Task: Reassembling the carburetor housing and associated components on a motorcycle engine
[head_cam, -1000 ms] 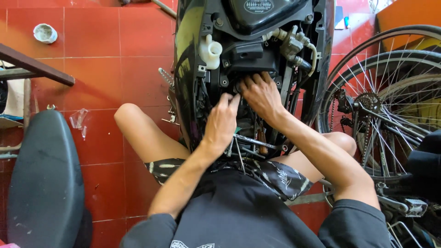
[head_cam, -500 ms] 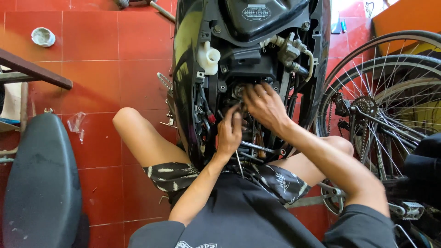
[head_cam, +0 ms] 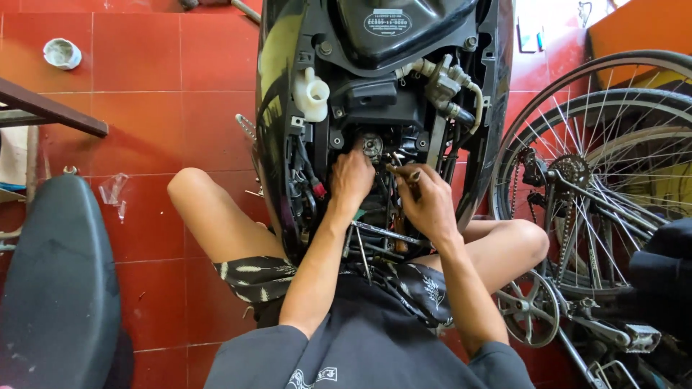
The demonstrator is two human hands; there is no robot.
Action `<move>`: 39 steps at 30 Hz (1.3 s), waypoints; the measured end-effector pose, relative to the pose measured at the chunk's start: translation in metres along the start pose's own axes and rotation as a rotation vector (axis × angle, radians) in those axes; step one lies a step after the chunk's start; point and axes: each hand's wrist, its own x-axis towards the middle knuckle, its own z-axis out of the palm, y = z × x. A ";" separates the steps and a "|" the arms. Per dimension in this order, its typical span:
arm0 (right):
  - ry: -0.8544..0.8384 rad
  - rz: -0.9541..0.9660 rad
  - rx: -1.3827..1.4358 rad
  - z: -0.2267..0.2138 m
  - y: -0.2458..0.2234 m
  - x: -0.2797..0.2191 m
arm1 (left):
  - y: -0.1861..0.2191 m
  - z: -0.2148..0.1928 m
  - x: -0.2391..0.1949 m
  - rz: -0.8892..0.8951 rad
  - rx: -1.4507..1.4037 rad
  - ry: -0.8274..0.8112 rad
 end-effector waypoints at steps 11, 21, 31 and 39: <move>0.144 0.006 0.053 0.018 -0.014 0.018 | 0.017 -0.019 -0.017 -0.016 -0.081 0.052; 0.057 0.019 0.056 0.029 -0.010 0.044 | -0.001 -0.004 -0.020 -0.001 -0.103 0.087; 0.005 0.098 -0.047 0.043 -0.004 0.051 | -0.016 0.008 -0.010 -0.012 -0.167 0.088; -0.035 0.085 -0.087 0.048 -0.012 0.063 | -0.015 0.003 -0.009 0.018 -0.217 0.086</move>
